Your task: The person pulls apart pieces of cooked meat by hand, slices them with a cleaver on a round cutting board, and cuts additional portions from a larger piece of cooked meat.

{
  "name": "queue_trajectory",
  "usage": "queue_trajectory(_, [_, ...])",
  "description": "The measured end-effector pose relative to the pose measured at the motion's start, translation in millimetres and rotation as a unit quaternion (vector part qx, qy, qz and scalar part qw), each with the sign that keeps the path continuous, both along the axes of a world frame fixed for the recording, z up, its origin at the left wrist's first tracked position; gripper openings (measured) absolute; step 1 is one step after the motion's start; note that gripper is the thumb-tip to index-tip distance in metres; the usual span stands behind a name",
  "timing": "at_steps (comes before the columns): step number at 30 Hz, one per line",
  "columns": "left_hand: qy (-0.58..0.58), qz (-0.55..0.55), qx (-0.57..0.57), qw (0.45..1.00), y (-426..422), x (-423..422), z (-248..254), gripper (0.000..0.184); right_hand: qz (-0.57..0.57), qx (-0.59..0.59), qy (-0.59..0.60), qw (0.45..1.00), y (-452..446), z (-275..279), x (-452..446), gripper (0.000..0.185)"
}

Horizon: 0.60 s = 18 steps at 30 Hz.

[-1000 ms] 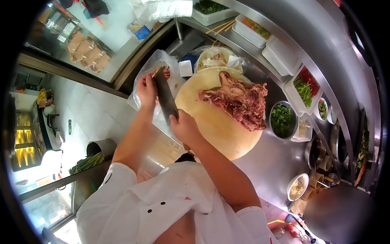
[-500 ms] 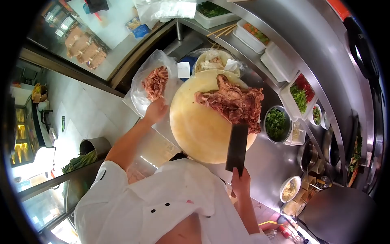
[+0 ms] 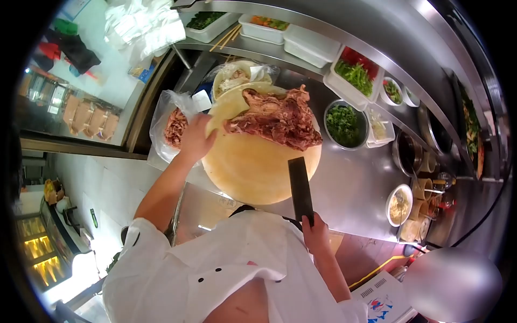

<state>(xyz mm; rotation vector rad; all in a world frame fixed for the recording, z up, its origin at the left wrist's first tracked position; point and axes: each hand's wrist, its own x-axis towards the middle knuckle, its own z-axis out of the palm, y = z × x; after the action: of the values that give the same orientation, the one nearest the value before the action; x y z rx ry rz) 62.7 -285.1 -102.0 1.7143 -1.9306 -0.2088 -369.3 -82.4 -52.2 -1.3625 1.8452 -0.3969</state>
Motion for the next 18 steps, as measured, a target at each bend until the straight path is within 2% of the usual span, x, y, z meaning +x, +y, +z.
queue_trajectory(1, [0.006, -0.038, -0.007, 0.999, -11, -11, 0, 0.058, 0.004, 0.001, 0.004, 1.0, -1, 4, 1, 0.032])
queue_trajectory(2, [0.041, -0.058, 0.013, 0.997, -28, -16, -27, 0.062, 0.008, 0.001, 0.008, 1.0, -2, 6, 2, 0.033])
queue_trajectory(5, [-0.016, -0.084, 0.153, 0.985, -55, -32, -51, 0.066, 0.002, 0.035, 0.011, 0.999, 0, 10, 4, 0.034])
queue_trajectory(6, [-0.028, -0.086, 0.139, 0.986, -57, -35, -53, 0.069, -0.004, 0.062, 0.008, 0.998, -1, 16, 6, 0.035])
queue_trajectory(9, [-0.03, -0.08, 0.175, 0.981, -55, -37, -56, 0.072, -0.002, 0.038, -0.005, 0.999, 9, 4, 2, 0.035])
queue_trajectory(12, [-0.074, -0.041, 0.198, 0.977, -32, -46, -55, 0.068, -0.011, 0.052, -0.016, 0.998, 14, 0, -1, 0.035])
queue_trajectory(15, [-0.084, -0.067, 0.045, 0.993, -17, -54, -44, 0.059, -0.024, 0.051, -0.021, 0.998, 16, -8, -8, 0.034])
queue_trajectory(18, [-0.078, -0.122, -0.035, 0.989, -20, -71, -36, 0.051, -0.036, 0.058, -0.02, 0.998, 16, -21, -16, 0.033])
